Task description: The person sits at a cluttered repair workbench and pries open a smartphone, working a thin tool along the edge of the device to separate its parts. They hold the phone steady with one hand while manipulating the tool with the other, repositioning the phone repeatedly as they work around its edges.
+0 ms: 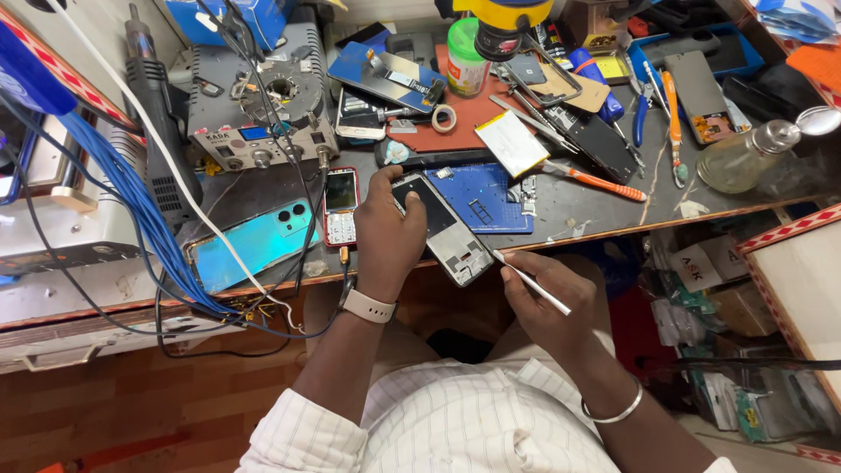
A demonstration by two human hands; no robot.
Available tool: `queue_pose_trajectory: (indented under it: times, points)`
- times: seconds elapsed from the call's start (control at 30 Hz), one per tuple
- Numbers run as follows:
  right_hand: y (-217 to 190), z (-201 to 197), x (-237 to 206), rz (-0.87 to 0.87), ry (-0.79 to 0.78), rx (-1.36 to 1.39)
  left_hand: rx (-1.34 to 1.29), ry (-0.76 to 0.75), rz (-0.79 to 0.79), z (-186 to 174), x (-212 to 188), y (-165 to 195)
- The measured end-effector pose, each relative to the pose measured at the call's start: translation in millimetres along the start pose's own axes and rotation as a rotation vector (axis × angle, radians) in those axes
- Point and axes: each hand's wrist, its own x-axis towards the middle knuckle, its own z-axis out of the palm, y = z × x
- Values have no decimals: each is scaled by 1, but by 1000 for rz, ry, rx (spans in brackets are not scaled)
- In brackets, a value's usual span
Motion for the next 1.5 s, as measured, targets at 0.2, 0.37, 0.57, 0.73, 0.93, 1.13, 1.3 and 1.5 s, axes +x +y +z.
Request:
queue_pose_trajectory:
  times: [0.2,0.37,0.57,0.73,0.93,1.13,1.3,1.5]
  points:
    - [6,1,-6,-14,-14,34,-53,16,64,2,0,-6]
    - [2,1,-3,32,-21,46,-35,-7,6,3,0,-5]
    - [-4,0,-1,-17,-14,35,-36,-10,28,2,1,-4]
    - [-3,7,14,-17,-33,10,40,-36,-15,2,1,-9]
    - [-7,12,32,-27,-40,64,-22,12,61,2,0,-7]
    - [-10,-1,20,11,-63,-54,21,16,22,1,0,-8]
    - [-2,24,43,-24,-68,66,32,30,73,2,1,-7]
    - [-13,11,38,31,-113,4,13,38,26,2,1,-11]
